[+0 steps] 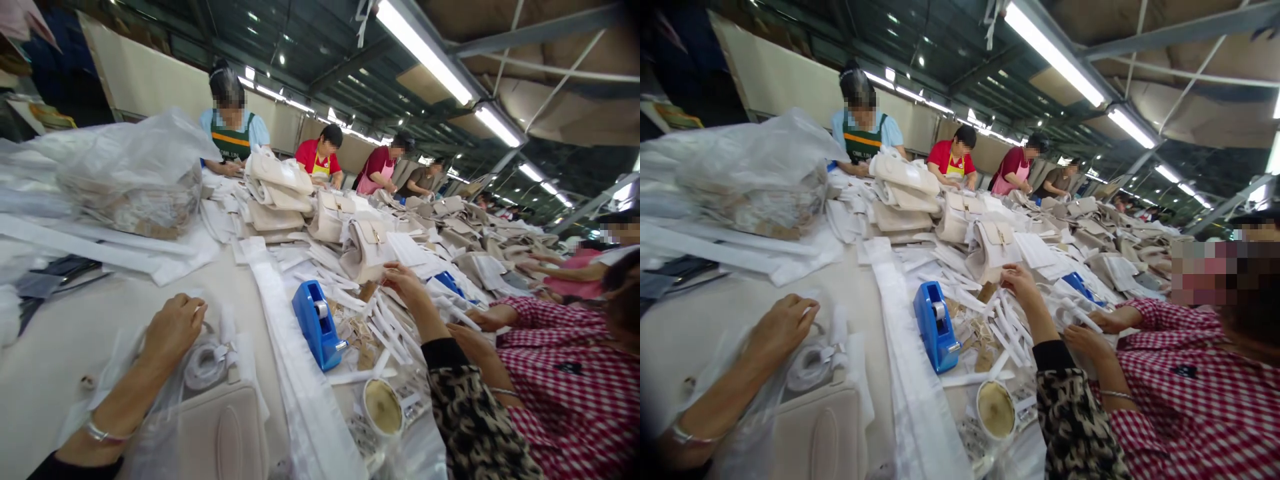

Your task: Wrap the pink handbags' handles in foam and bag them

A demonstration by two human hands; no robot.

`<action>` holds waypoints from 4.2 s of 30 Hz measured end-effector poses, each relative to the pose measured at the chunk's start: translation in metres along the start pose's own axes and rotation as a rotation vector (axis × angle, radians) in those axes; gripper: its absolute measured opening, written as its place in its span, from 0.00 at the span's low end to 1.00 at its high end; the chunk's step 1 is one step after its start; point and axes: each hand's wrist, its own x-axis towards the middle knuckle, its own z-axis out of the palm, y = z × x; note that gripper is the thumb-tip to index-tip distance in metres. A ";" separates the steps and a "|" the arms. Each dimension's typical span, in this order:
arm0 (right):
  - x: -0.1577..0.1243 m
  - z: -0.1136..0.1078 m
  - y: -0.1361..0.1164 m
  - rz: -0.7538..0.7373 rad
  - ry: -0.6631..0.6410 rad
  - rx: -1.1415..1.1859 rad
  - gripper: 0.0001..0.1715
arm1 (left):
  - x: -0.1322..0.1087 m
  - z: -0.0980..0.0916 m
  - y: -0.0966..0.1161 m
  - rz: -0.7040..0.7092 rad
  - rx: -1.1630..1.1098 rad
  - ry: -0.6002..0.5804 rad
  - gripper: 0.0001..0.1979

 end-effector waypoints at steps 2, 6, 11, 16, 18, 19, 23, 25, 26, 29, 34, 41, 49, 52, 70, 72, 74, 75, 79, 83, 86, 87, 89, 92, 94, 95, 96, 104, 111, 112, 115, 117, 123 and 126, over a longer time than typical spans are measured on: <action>0.002 0.003 -0.015 -0.002 0.005 0.046 0.22 | 0.001 0.003 -0.003 0.036 0.016 0.041 0.15; -0.003 0.024 -0.047 0.005 -0.070 0.169 0.24 | 0.002 -0.003 0.000 0.108 -0.096 0.262 0.13; -0.019 0.087 -0.076 0.047 -0.214 0.343 0.19 | -0.006 -0.026 0.022 0.288 -0.554 0.373 0.12; -0.051 0.193 -0.075 0.096 -0.323 0.531 0.15 | -0.018 -0.044 0.040 0.272 -1.139 0.048 0.15; -0.071 0.241 -0.071 0.117 -0.368 0.596 0.14 | -0.019 -0.046 0.045 0.210 -1.400 -0.071 0.19; -0.081 0.264 -0.069 0.127 -0.390 0.625 0.13 | -0.019 -0.045 0.046 0.179 -1.515 -0.108 0.20; -0.113 0.334 -0.070 0.138 -0.454 0.704 0.17 | -0.015 -0.037 0.044 0.034 -1.658 -0.095 0.23; -0.120 0.353 -0.074 0.002 -0.446 0.568 0.20 | -0.013 -0.034 0.040 -0.049 -1.552 -0.042 0.22; -0.121 0.358 -0.077 -0.094 -0.428 0.454 0.19 | -0.012 -0.033 0.038 -0.079 -1.495 -0.009 0.20; -0.118 0.362 -0.082 -0.315 -0.350 0.160 0.15 | -0.010 -0.037 0.031 -0.126 -1.385 0.090 0.10; -0.113 0.353 -0.081 -0.379 -0.320 -0.007 0.03 | -0.011 -0.051 0.029 -0.133 -1.322 0.190 0.11; -0.102 0.344 -0.085 -0.299 -0.518 0.094 0.10 | -0.016 -0.070 0.034 -0.057 -1.559 0.300 0.09; -0.120 0.357 -0.078 -0.054 -0.975 0.561 0.17 | -0.020 -0.074 0.035 0.003 -1.576 0.287 0.07; -0.127 0.361 -0.073 -0.062 -1.053 0.585 0.16 | -0.020 -0.076 0.034 0.009 -1.576 0.285 0.07; -0.138 0.366 -0.075 0.124 -1.113 0.733 0.28 | -0.014 -0.078 0.026 -0.079 -1.696 0.196 0.10; -0.139 0.369 -0.071 0.163 -1.093 0.772 0.28 | -0.015 -0.077 0.024 -0.080 -1.697 0.203 0.09; -0.139 0.371 -0.065 0.188 -1.050 0.762 0.29 | -0.014 -0.077 0.022 -0.059 -1.689 0.237 0.09; -0.138 0.372 -0.062 0.195 -1.013 0.739 0.29 | -0.014 -0.076 0.022 -0.050 -1.671 0.255 0.08; -0.131 0.372 -0.055 0.212 -0.914 0.609 0.29 | -0.012 -0.073 0.020 -0.057 -1.561 0.282 0.08; -0.115 0.368 -0.056 0.179 -0.891 0.473 0.26 | -0.012 -0.066 0.016 -0.209 -1.475 0.348 0.11; -0.097 0.368 -0.060 0.091 -0.787 0.307 0.25 | -0.016 -0.056 0.011 -0.343 -1.096 0.195 0.14; -0.092 0.369 -0.061 0.049 -0.732 0.240 0.24 | -0.019 -0.052 0.009 -0.340 -0.931 0.095 0.15; -0.084 0.375 -0.064 -0.042 -0.626 0.090 0.19 | -0.026 -0.043 0.007 -0.296 -0.672 -0.063 0.14; -0.083 0.386 -0.066 -0.164 -0.557 -0.172 0.10 | -0.038 -0.033 0.006 -0.277 -0.543 -0.097 0.10; -0.089 0.393 -0.065 -0.228 -0.558 -0.344 0.08 | -0.044 -0.028 0.007 -0.284 -0.491 -0.093 0.09; -0.092 0.395 -0.063 -0.256 -0.561 -0.423 0.08 | -0.047 -0.026 0.009 -0.287 -0.467 -0.092 0.09; -0.095 0.397 -0.062 -0.278 -0.572 -0.496 0.08 | -0.048 -0.024 0.010 -0.291 -0.444 -0.092 0.10; -0.095 0.409 -0.057 -0.306 -0.993 -0.781 0.13 | -0.050 -0.026 0.019 -0.321 -0.297 -0.129 0.16; -0.076 0.405 -0.057 -0.155 -1.304 -0.624 0.15 | -0.042 -0.030 0.016 -0.392 -0.297 -0.208 0.13; -0.075 0.403 -0.055 -0.137 -1.307 -0.591 0.14 | -0.042 -0.030 0.016 -0.401 -0.296 -0.216 0.13; -0.078 0.395 -0.052 -0.106 -1.248 -0.451 0.11 | -0.042 -0.033 0.016 -0.419 -0.281 -0.215 0.14; -0.085 0.387 -0.052 -0.100 -1.144 -0.321 0.07 | -0.046 -0.037 0.019 -0.420 -0.266 -0.182 0.15; -0.111 0.354 -0.048 0.004 -1.022 0.083 0.18 | -0.060 -0.043 0.024 -0.344 -0.316 -0.006 0.13; -0.117 0.342 -0.042 0.062 -1.055 0.273 0.25 | -0.062 -0.039 0.020 -0.312 -0.469 0.096 0.11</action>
